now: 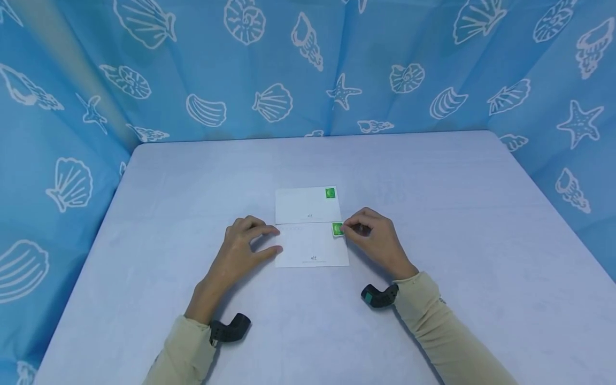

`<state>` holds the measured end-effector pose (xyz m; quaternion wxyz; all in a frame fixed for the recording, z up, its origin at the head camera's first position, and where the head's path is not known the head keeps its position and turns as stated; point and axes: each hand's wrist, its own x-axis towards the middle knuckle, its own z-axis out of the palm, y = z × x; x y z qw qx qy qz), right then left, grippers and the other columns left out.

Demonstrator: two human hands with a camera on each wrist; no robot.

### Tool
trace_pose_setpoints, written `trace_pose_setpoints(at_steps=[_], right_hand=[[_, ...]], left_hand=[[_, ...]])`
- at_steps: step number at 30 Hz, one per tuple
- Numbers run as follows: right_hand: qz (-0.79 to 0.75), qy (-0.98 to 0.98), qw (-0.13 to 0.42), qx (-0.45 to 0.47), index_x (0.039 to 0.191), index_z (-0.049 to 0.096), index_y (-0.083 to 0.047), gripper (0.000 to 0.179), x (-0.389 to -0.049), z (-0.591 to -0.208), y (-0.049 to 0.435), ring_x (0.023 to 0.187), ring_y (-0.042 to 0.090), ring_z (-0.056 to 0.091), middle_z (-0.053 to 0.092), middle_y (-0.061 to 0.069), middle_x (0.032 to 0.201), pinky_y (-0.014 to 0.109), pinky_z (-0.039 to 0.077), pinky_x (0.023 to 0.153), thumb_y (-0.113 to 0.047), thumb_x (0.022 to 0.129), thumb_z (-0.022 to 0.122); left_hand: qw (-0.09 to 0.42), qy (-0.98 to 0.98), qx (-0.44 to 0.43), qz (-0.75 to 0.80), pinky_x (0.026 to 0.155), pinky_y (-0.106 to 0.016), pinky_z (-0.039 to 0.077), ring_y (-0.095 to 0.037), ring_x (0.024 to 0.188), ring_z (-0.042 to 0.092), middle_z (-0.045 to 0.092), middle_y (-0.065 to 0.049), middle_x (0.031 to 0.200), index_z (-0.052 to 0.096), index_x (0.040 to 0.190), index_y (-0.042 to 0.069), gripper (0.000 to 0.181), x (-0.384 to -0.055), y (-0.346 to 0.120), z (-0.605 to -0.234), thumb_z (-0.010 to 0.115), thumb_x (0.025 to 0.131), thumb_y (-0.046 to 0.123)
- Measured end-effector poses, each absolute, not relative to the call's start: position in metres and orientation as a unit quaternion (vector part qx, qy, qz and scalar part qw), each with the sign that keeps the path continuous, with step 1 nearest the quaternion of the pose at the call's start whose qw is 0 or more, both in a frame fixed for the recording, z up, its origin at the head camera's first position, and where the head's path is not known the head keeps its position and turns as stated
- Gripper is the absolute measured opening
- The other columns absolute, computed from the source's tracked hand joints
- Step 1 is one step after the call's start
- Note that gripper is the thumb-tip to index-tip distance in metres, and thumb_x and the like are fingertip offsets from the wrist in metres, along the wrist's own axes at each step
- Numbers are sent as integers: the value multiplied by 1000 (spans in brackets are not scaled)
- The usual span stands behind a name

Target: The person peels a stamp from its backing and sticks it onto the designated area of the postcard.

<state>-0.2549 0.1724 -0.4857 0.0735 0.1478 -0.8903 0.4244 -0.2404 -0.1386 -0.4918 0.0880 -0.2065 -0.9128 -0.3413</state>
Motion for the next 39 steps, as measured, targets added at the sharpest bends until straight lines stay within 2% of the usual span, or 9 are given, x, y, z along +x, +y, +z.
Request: trace_pose_setpoints(at_steps=[13,29,36,39], right_hand=[[395,-893,98,190,93,76,-8,4,-255,-487,172,80,10,59,63,-2,92,30,51,70,-11,90,77],[356,-907,105,201,91,75,-7,8,-256,-487,172,82,12,58,60,-1,93,31,51,72,-9,86,80],[327,-914,117,207,98,73,-6,14,-255,-488,171,89,17,56,58,4,101,35,51,75,-14,87,79],[329,-908,143,217,104,73,-5,18,-254,-487,171,94,20,56,59,6,108,37,51,78,-12,89,78]], left_hand=[[84,-914,-205,-340,95,-48,36,-28,106,51,61,-6,111,76,110,13,35,-241,-139,-490,87,80,28],[93,-911,-213,-342,93,-47,36,-29,106,52,61,-6,110,77,108,13,35,-243,-138,-490,87,79,27],[85,-911,-210,-345,94,-47,35,-28,106,52,61,-6,111,76,109,13,34,-242,-139,-489,87,79,27],[82,-910,-210,-347,94,-48,35,-28,105,52,61,-6,111,76,109,13,34,-242,-139,-490,87,79,26]])
